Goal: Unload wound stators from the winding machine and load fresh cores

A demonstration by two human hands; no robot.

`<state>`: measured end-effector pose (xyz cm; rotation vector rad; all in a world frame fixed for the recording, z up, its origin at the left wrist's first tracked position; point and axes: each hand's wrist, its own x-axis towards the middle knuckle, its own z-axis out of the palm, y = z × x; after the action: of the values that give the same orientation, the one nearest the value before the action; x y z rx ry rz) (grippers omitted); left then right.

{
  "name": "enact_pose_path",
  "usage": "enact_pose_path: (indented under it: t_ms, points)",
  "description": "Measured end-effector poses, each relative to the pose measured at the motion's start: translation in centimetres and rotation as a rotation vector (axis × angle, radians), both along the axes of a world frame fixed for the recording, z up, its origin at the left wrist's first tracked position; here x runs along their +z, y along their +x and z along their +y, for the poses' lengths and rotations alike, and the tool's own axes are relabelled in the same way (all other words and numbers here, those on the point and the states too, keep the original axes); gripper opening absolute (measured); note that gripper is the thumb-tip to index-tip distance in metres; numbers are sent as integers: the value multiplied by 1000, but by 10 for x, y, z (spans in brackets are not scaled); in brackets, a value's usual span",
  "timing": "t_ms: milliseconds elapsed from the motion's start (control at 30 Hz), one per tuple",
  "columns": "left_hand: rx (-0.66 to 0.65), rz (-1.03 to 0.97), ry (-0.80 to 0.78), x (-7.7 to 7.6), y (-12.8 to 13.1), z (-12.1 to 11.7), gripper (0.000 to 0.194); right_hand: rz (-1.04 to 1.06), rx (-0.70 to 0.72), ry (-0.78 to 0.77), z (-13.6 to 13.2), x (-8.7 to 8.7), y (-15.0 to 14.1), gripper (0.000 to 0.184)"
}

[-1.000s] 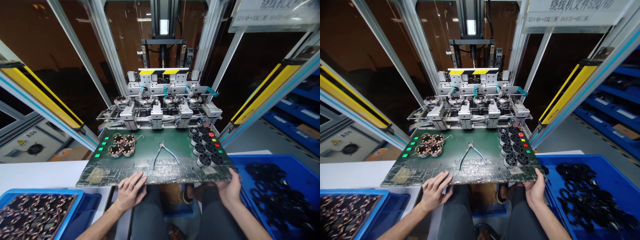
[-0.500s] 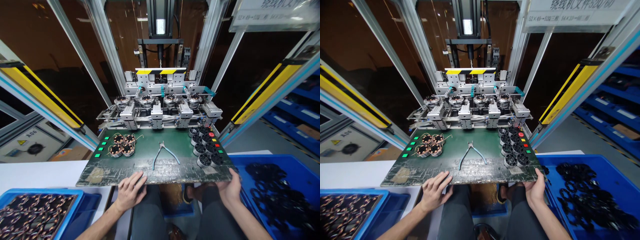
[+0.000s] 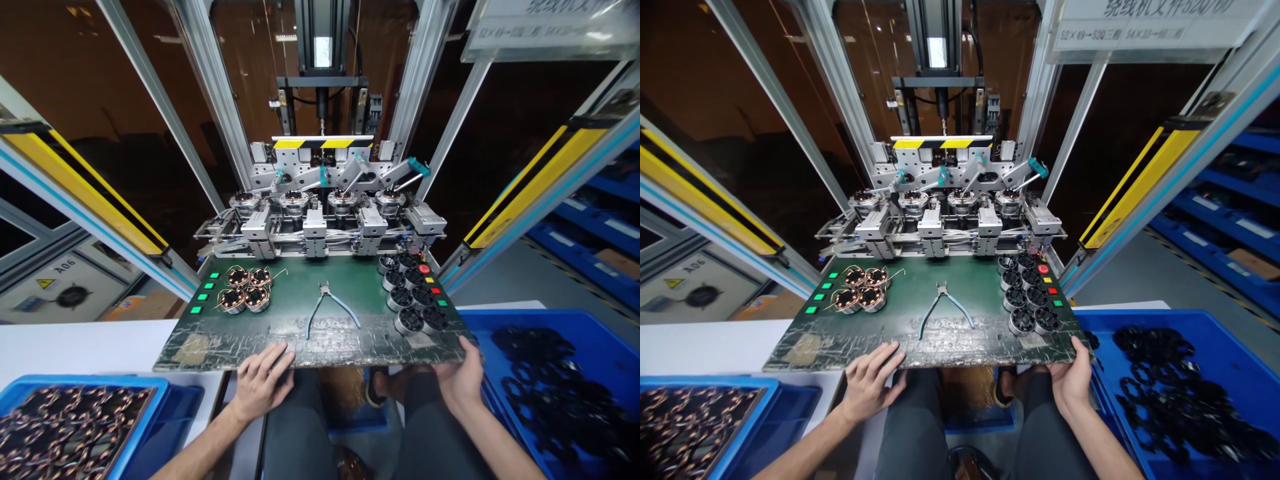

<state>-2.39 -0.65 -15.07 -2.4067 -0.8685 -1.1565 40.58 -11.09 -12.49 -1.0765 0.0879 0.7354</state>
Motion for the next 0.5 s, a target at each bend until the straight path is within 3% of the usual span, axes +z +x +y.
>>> enact_pose_path:
  t_ms: [500]
  points:
    - [1, 2, -1, 0, 0, -1, 66, -24, -13, -6, 0, 3, -1, 39]
